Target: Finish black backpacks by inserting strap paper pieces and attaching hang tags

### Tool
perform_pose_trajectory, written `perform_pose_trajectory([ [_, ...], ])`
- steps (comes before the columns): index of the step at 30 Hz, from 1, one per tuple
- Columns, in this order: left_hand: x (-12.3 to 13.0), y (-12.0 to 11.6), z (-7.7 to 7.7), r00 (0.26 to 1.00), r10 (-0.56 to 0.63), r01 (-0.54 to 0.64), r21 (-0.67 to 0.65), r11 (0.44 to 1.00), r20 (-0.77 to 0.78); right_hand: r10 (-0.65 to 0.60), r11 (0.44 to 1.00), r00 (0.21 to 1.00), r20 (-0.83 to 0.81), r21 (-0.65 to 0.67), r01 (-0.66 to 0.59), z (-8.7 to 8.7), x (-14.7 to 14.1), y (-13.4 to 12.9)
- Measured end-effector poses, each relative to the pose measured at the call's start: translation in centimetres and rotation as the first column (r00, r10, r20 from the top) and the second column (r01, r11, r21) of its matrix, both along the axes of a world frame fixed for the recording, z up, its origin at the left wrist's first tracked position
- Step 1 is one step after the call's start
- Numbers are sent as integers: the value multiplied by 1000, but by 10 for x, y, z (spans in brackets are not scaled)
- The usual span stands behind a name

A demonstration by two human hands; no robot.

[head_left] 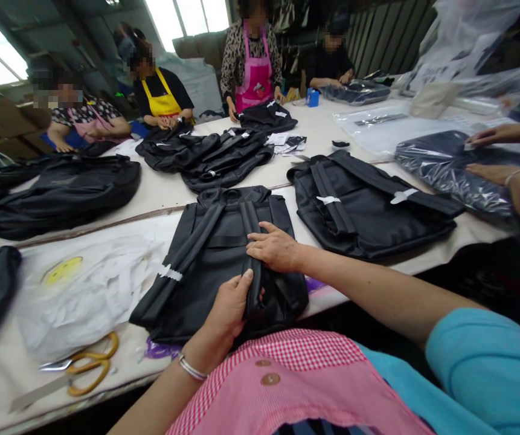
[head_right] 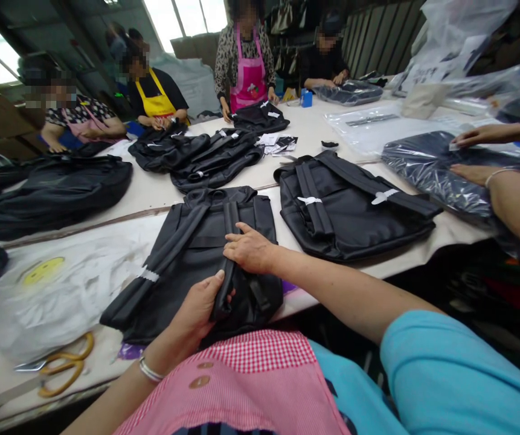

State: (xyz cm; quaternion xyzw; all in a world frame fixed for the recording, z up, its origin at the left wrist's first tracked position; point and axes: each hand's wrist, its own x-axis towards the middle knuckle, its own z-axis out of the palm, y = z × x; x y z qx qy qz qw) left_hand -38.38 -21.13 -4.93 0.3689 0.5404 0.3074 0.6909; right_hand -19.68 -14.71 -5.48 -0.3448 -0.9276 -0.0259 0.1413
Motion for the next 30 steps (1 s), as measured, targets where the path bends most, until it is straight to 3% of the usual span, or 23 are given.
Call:
perform_pose_trajectory([
  [4, -4, 7, -4, 992, -103, 106, 38, 994, -73, -7, 1000, 999, -34, -7, 6, -5, 3, -1],
  [7, -5, 20, -1, 981, -191, 192, 40, 981, -27, -17, 999, 998, -59, 40, 20, -6, 3, -3],
  [10, 0, 32, 0, 989, -131, 128, 39, 991, 69, -10, 996, 998, -67, 82, 16, -8, 1, -4],
  [16, 11, 35, -9, 967, 1, 52, -202, 978, 255, -3, 1000, 1000, -28, 27, 4, -9, -1, -10],
  [20, 13, 30, -9, 975, 38, -13, -116, 993, 221, -45, 993, 997, 58, -106, 51, 2, -2, -11],
  [24, 10, 26, -12, 997, 48, -51, 43, 998, 60, -41, 978, 988, 148, -195, 69, 10, -5, -4],
  [27, 5, 27, -24, 999, 40, -40, 60, 997, 6, -7, 980, 986, 167, -196, 40, 3, -8, -1],
  [30, 0, 30, -39, 998, -8, 8, 9, 1000, 55, -3, 990, 986, 165, -140, 26, -9, -11, -3],
])
